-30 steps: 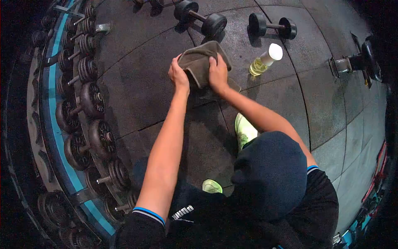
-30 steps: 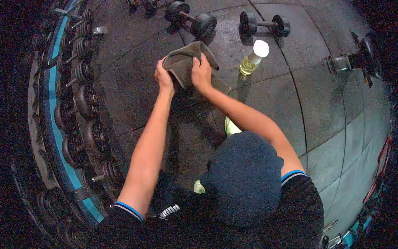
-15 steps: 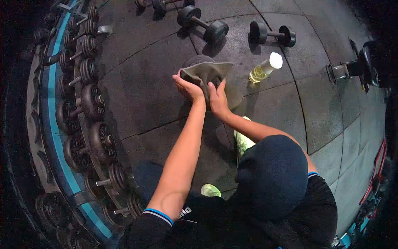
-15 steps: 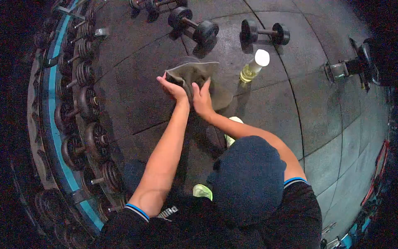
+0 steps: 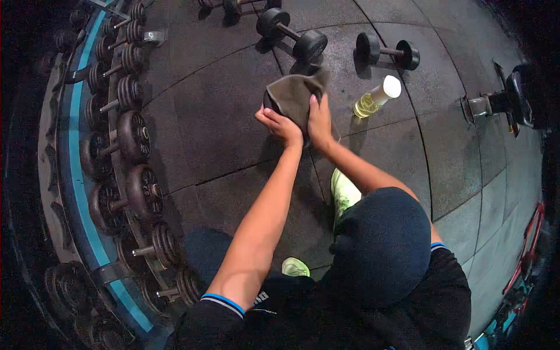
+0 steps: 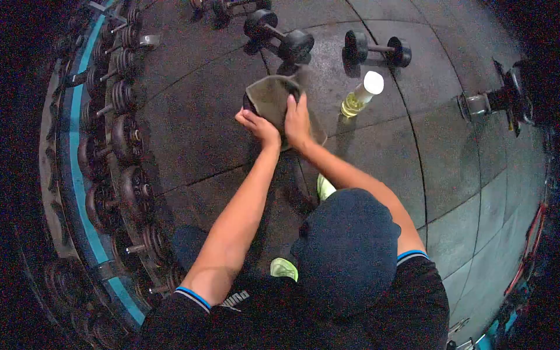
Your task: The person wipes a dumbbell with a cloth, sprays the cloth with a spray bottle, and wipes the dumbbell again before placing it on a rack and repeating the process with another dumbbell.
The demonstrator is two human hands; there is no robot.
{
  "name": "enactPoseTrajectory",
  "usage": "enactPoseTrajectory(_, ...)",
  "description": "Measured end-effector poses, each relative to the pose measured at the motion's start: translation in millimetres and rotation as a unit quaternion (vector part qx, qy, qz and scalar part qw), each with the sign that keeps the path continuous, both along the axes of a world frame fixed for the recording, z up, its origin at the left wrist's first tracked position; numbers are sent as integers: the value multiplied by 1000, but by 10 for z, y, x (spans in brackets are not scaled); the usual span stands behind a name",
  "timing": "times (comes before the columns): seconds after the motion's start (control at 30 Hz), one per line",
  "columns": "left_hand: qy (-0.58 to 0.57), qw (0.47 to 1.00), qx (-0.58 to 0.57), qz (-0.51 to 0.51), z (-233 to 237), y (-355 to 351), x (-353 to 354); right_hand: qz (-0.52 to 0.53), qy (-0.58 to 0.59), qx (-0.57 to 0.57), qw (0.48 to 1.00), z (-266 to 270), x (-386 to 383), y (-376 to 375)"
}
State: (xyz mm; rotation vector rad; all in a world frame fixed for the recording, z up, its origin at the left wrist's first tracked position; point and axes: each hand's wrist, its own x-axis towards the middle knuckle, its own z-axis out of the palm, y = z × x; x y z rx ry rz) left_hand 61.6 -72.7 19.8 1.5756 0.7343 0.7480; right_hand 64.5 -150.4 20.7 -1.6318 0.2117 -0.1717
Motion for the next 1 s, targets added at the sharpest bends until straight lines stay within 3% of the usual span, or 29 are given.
enactPoseTrajectory(0.1, -14, 1000, -2, -26, -148, 71, 4, 7, 35, 7, 999, -34, -329, 145)
enactPoseTrajectory(0.23, -13, 1000, -8, -26, -134, 40, 38, 63, 94, 1, 994, 405, -398, 32)
enactPoseTrajectory(0.27, -26, 999, 0, -32, -147, 63, 20, 25, 79, -55, 995, 199, -425, 53)
enactPoseTrajectory(0.37, -18, 997, 39, -65, -232, 190, 21, 166, 132, -95, 973, 233, -490, -292)
enactPoseTrajectory(0.4, -6, 995, 58, -77, -184, 206, 24, 180, 82, -49, 979, 122, -498, -409)
enactPoseTrajectory(0.47, 12, 992, 95, -86, -164, 218, 15, 257, 191, 151, 935, 181, -553, -658)
enactPoseTrajectory(0.5, 19, 992, 88, -87, -136, 215, -7, 294, 218, 154, 918, 73, -542, -840)
enactPoseTrajectory(0.57, 34, 992, 75, -91, -39, 198, -85, 209, 239, 71, 945, 81, -616, -1206)
enactPoseTrajectory(0.63, 28, 988, 25, -152, -38, 303, -141, 192, 267, 160, 931, 659, -695, -1570)
enactPoseTrajectory(0.7, 23, 973, 6, -230, -128, 531, -187, 94, 248, -21, 964, 980, -752, -1977)
enactPoseTrajectory(0.77, 101, 943, -66, -311, -74, 853, -353, 161, 241, 58, 955, 1003, -776, -2490)
enactPoseTrajectory(0.83, 205, 893, -82, -393, 432, 1126, -693, 157, 213, -18, 964, 914, -799, -2814)
enactPoseTrajectory(0.87, 230, 868, -85, -432, 517, 1291, -852, 135, 259, -59, 954, 920, -823, -2862)
enactPoseTrajectory(0.9, 254, 841, -87, -470, 595, 1450, -1014, 142, 287, -228, 920, 841, -839, -2870)
enactPoseTrajectory(0.97, 267, 809, -80, -517, 858, 1680, -1386, 139, 306, -541, 771, 538, -841, -2837)
enactPoseTrajectory(1.0, 258, 801, -64, -536, 801, 1825, -1570, 177, 308, -568, 742, 462, -888, -2721)
